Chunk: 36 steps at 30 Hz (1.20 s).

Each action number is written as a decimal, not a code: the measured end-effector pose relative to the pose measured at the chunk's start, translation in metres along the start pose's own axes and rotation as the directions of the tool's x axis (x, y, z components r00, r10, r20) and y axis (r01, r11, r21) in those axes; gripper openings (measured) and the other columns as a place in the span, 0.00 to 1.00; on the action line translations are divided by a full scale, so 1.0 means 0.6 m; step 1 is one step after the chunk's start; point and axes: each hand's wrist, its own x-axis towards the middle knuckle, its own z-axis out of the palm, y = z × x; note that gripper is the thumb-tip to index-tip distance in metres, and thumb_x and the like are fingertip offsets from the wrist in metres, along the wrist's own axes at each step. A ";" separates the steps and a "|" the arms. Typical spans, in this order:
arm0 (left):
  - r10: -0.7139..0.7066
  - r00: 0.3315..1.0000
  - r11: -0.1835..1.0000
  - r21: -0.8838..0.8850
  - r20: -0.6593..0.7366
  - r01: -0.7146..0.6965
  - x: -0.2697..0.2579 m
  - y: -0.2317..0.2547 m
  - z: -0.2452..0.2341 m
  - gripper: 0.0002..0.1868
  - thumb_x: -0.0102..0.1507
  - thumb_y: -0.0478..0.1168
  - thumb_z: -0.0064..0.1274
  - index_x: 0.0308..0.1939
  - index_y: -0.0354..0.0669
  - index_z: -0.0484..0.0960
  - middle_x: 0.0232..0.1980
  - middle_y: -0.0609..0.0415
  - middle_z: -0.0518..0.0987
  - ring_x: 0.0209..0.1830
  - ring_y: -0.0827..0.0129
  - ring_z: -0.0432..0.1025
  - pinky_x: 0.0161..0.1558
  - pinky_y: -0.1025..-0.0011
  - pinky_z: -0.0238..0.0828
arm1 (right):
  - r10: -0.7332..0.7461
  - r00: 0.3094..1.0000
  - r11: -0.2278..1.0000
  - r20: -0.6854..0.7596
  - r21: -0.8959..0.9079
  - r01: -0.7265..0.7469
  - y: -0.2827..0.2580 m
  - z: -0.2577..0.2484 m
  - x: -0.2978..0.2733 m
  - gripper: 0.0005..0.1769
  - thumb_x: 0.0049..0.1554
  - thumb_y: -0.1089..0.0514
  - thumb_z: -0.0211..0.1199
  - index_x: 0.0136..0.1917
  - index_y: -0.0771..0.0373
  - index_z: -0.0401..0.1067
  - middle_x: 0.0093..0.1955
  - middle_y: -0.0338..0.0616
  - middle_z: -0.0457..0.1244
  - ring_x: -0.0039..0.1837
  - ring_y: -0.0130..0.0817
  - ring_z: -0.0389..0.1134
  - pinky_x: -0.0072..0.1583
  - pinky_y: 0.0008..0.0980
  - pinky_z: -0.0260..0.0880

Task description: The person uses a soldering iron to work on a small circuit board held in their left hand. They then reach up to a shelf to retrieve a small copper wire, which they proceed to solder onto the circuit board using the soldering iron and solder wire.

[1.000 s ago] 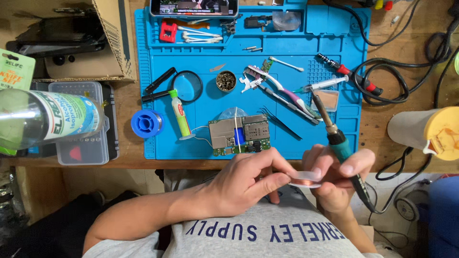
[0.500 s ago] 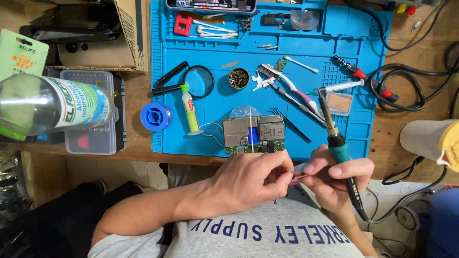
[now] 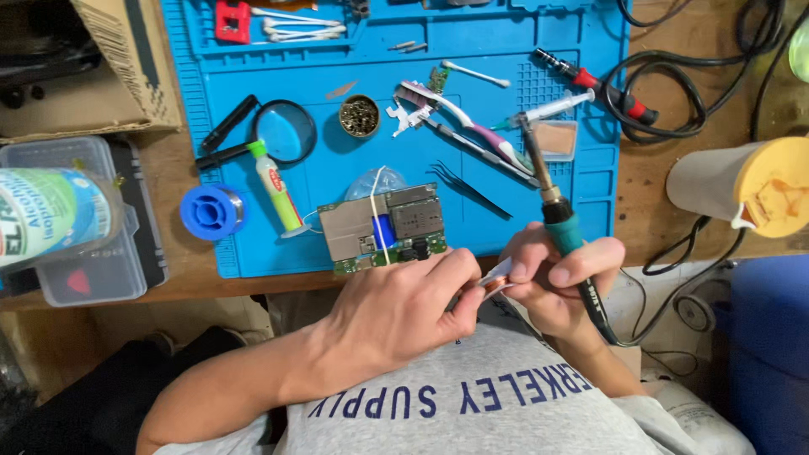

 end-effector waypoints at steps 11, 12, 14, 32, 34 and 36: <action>-0.010 1.000 0.954 -0.299 -0.029 0.001 -0.002 -0.008 0.009 0.04 0.65 0.40 0.42 0.43 0.51 0.70 0.32 0.59 0.77 0.25 0.65 0.77 0.20 0.65 0.66 | 0.019 0.998 0.971 -0.067 0.241 -0.002 0.026 0.003 0.004 0.20 0.55 0.63 0.62 0.49 0.51 0.51 0.40 0.42 0.58 0.32 0.34 0.62 0.36 0.28 0.71; -0.015 1.000 0.930 -0.366 -0.009 0.010 -0.002 -0.008 0.009 0.05 0.65 0.41 0.38 0.43 0.50 0.70 0.35 0.60 0.76 0.26 0.67 0.76 0.24 0.68 0.67 | 0.019 0.997 0.960 -0.068 0.281 0.001 0.027 0.002 0.004 0.20 0.54 0.64 0.62 0.49 0.52 0.52 0.41 0.43 0.57 0.31 0.35 0.63 0.36 0.29 0.72; 0.024 0.998 0.937 -0.348 -0.061 -0.044 -0.003 -0.013 0.011 0.07 0.66 0.41 0.37 0.44 0.48 0.70 0.38 0.59 0.76 0.33 0.66 0.75 0.30 0.69 0.68 | 0.005 0.998 0.984 -0.061 0.180 0.006 0.024 -0.006 0.004 0.22 0.54 0.62 0.64 0.50 0.50 0.52 0.44 0.42 0.59 0.33 0.35 0.64 0.38 0.29 0.70; -0.078 0.986 0.964 -0.241 0.146 0.112 0.008 -0.022 0.015 0.18 0.65 0.53 0.43 0.55 0.55 0.62 0.42 0.58 0.80 0.28 0.59 0.79 0.17 0.63 0.71 | -0.097 0.995 0.994 0.017 -0.040 0.097 0.008 -0.005 0.015 0.20 0.54 0.67 0.61 0.51 0.50 0.54 0.44 0.44 0.62 0.42 0.40 0.67 0.44 0.31 0.74; -0.051 0.995 0.971 -0.229 0.086 0.069 0.007 -0.024 0.018 0.17 0.66 0.52 0.43 0.54 0.53 0.64 0.39 0.55 0.80 0.31 0.61 0.79 0.18 0.65 0.70 | -0.097 0.995 0.994 0.004 -0.055 0.098 0.009 -0.008 0.015 0.20 0.54 0.67 0.60 0.51 0.49 0.53 0.44 0.42 0.62 0.41 0.38 0.66 0.42 0.30 0.74; -0.025 0.987 0.942 -0.326 0.158 0.076 0.007 -0.025 0.019 0.16 0.66 0.50 0.43 0.55 0.53 0.64 0.52 0.61 0.74 0.32 0.62 0.80 0.22 0.66 0.74 | -0.085 0.996 0.990 -0.002 -0.111 0.084 0.009 -0.013 0.015 0.20 0.55 0.68 0.59 0.51 0.51 0.53 0.43 0.45 0.61 0.41 0.37 0.66 0.43 0.28 0.73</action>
